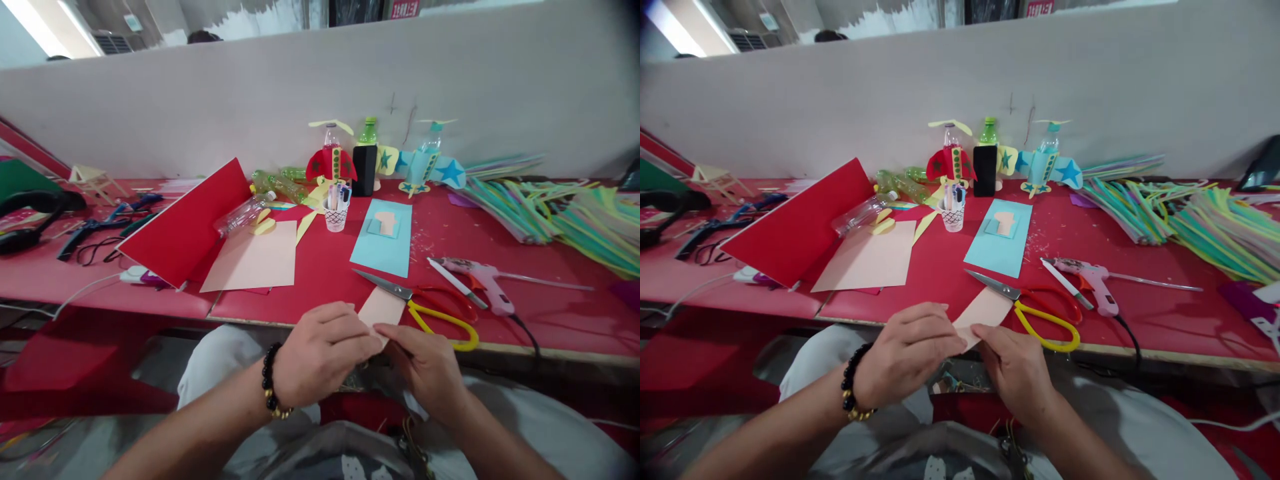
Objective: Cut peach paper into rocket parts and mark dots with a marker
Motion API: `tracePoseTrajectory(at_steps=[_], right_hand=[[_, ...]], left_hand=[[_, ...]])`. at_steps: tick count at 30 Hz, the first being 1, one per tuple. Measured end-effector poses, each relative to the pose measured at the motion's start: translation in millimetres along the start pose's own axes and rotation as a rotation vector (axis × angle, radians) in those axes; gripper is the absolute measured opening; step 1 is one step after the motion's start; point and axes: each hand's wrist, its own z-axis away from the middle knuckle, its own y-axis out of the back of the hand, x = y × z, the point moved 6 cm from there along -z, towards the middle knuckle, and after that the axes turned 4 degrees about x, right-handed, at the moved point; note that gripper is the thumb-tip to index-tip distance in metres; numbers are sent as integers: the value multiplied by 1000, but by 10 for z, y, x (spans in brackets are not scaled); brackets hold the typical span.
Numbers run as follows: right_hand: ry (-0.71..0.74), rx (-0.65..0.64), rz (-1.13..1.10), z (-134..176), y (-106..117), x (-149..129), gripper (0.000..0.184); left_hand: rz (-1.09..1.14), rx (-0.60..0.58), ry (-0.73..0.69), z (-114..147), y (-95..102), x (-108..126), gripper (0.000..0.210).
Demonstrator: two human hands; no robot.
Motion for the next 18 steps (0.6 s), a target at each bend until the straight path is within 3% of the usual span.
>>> tracePoseTrajectory(at_steps=[2,4,6,8,11,15,18], right_hand=[[15,98,-35,38,80,22,23],[20,160,-51,83,142,51,26],[29,166,-71,127,158,67,28],[27,150,-96,161,138,76,30],[-26,158,-151,176,89,100,30],[-139,117,-272,172,-32,158,23],[-233,109,-243,201,-92,233,17]], left_hand=[[79,63,82,3,-5,-55,28],[150,125,290,79,-49,-244,36],[308,144,520,220,-181,-453,45],[563,146,663,358,-369,-574,46],[805,176,753,477,-569,-618,35],[717,231,778,501,-559,-618,12],[666,233,799,522,-519,-622,12]])
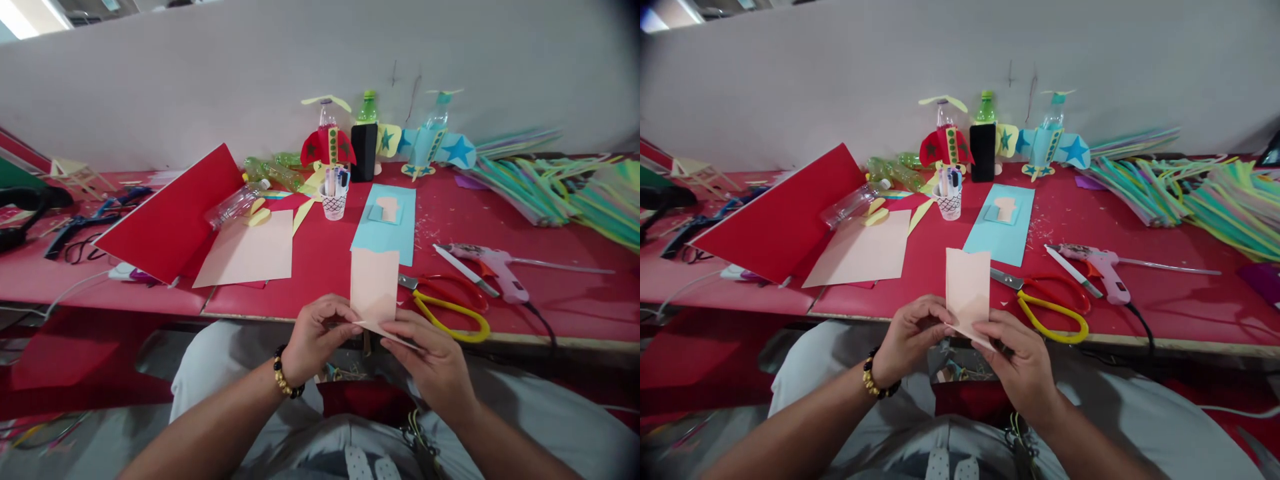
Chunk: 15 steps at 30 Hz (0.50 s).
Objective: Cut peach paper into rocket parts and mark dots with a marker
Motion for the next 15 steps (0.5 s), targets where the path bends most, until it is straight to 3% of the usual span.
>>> tracePoseTrajectory(at_steps=[12,15], right_hand=[[-276,-23,-274,-7,-83,166,4],[-278,-51,-331,-2,-95,163,12]], left_hand=[[198,64,221,107,-7,-197,20],[229,46,294,131,-37,-221,26]])
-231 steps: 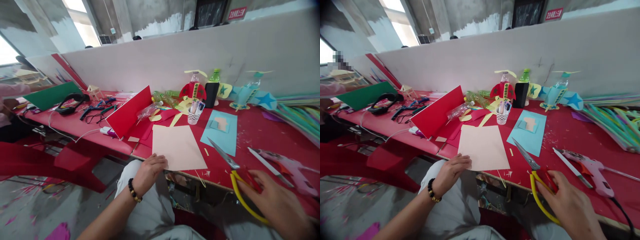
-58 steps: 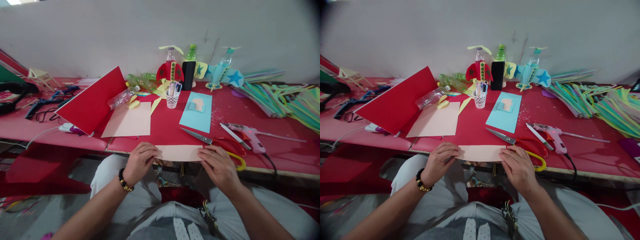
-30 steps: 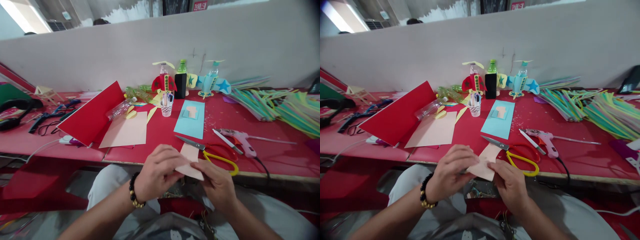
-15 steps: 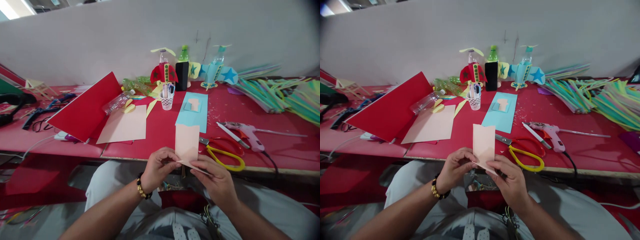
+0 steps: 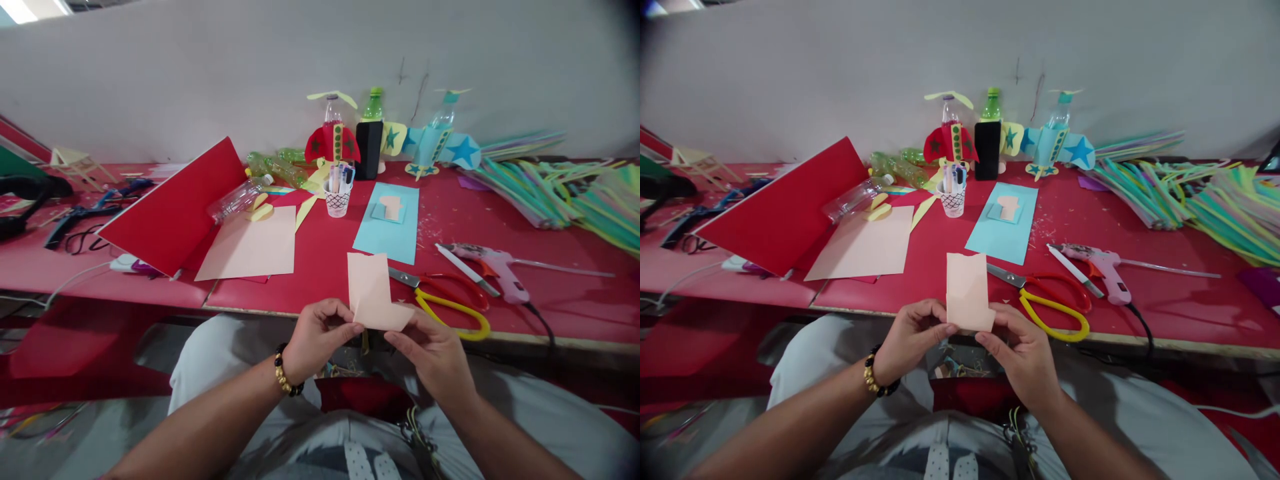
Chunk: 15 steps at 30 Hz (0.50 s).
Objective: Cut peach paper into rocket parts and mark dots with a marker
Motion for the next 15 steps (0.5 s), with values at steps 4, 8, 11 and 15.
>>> tracePoseTrajectory(at_steps=[4,8,11,15], right_hand=[[-15,54,12,3,18,-32,6],[-79,61,-47,12,-14,-44,13],[-133,67,-66,26,-30,-17,16],[-189,88,-37,51,-25,44,21]], left_hand=[[3,6,-2,25,-27,24,30],[18,16,-39,37,-37,46,29],[1,23,-33,43,-27,17,28],[-27,46,-8,47,-1,-24,30]])
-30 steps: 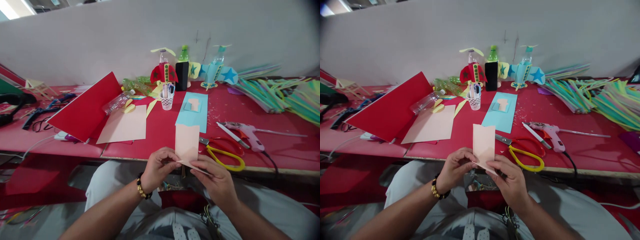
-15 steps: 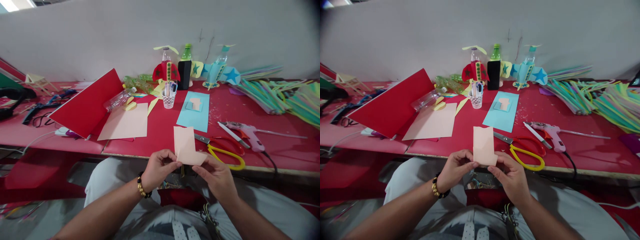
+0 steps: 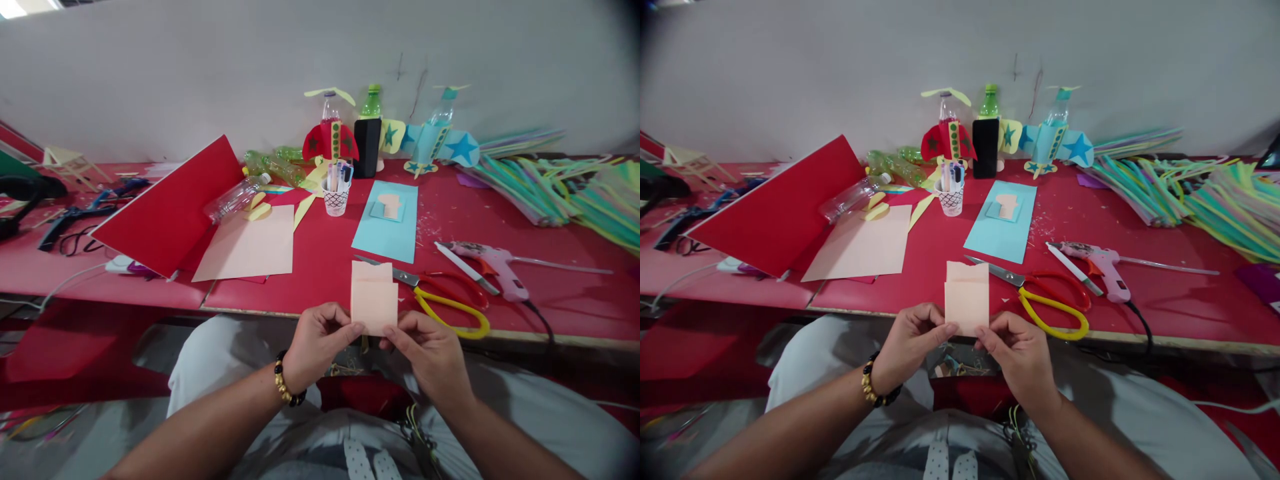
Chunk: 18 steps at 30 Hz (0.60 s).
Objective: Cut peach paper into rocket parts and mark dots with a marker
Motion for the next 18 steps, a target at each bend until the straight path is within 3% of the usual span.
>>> tracePoseTrajectory(at_steps=[11,18], right_hand=[[-49,24,13,18,-39,12,25],[-154,35,-200,2,-73,48,35]], left_hand=[[-27,40,21,9,7,-12,34],[-37,43,11,-6,9,-27,33]])
